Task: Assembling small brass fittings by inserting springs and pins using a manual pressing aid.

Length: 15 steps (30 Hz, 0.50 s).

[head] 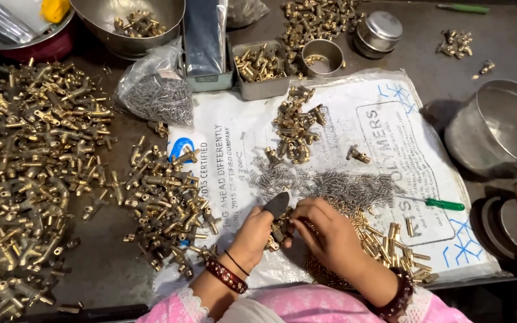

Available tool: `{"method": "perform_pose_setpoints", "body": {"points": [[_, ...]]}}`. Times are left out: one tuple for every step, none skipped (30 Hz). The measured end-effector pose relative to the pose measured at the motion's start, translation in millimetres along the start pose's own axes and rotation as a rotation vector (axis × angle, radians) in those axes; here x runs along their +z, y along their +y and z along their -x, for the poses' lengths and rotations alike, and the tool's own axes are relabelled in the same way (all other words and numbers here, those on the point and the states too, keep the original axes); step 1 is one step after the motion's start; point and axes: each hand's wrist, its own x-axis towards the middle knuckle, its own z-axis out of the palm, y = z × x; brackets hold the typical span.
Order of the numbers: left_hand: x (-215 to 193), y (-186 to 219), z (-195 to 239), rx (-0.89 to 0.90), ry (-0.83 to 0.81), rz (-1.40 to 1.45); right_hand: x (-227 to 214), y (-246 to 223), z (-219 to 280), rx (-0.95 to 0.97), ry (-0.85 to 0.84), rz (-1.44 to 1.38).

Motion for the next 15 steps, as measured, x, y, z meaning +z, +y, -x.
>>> {"method": "perform_pose_setpoints", "body": {"points": [[-2.3, -5.2, -2.2, -0.002, 0.004, 0.002, 0.5, -0.1, -0.2, 0.001, -0.004, -0.003], [-5.4, -10.2, -4.6, 0.009, 0.002, -0.006, 1.7, -0.2, -0.9, 0.027, -0.015, 0.004], [-7.8, -15.8, -7.0, 0.019, -0.001, -0.011, 2.1, -0.2, -1.4, 0.055, -0.029, 0.012], [-10.3, -19.5, -6.3, 0.016, 0.004, -0.006, 2.4, 1.8, 0.6, 0.057, -0.035, 0.011], [-12.7, -22.0, -7.9, 0.032, 0.015, -0.115, 2.0, 5.0, 0.4, 0.073, -0.050, -0.024], [-15.3, -24.2, -9.6, 0.048, 0.027, -0.225, 1.9, 8.2, -0.1, 0.089, -0.065, -0.058], [-12.3, -21.8, -8.4, 0.050, 0.029, -0.219, 1.7, 13.6, -1.0, 0.086, -0.071, -0.056], [-9.5, -19.4, -7.3, 0.018, 0.041, -0.262, 1.7, 19.1, -1.9, 0.190, -0.116, -0.126], [-6.1, -18.6, -4.6, -0.017, 0.053, -0.302, 1.4, 23.9, -1.1, 0.297, -0.165, -0.196], [-0.6, -16.0, 0.1, -0.019, 0.056, -0.293, -4.1, 48.2, -0.4, 0.299, -0.175, -0.193], [3.5, -10.0, 2.4, -0.040, 0.006, -0.289, -8.9, 73.5, -3.3, 0.366, -0.159, -0.359], [8.1, -3.9, 5.1, -0.060, -0.045, -0.285, -14.1, 98.3, -6.4, 0.433, -0.142, -0.526], [5.7, -6.6, 2.3, -0.055, -0.041, -0.282, -24.6, 104.9, -19.7, 0.427, -0.146, -0.525], [3.7, -9.5, -0.2, -0.061, -0.057, -0.345, -35.3, 111.3, -32.7, 0.480, 0.013, -0.166], [2.8, -14.1, -0.7, -0.073, -0.073, -0.406, -46.4, 116.5, -42.8, 0.523, 0.170, 0.195]]}}
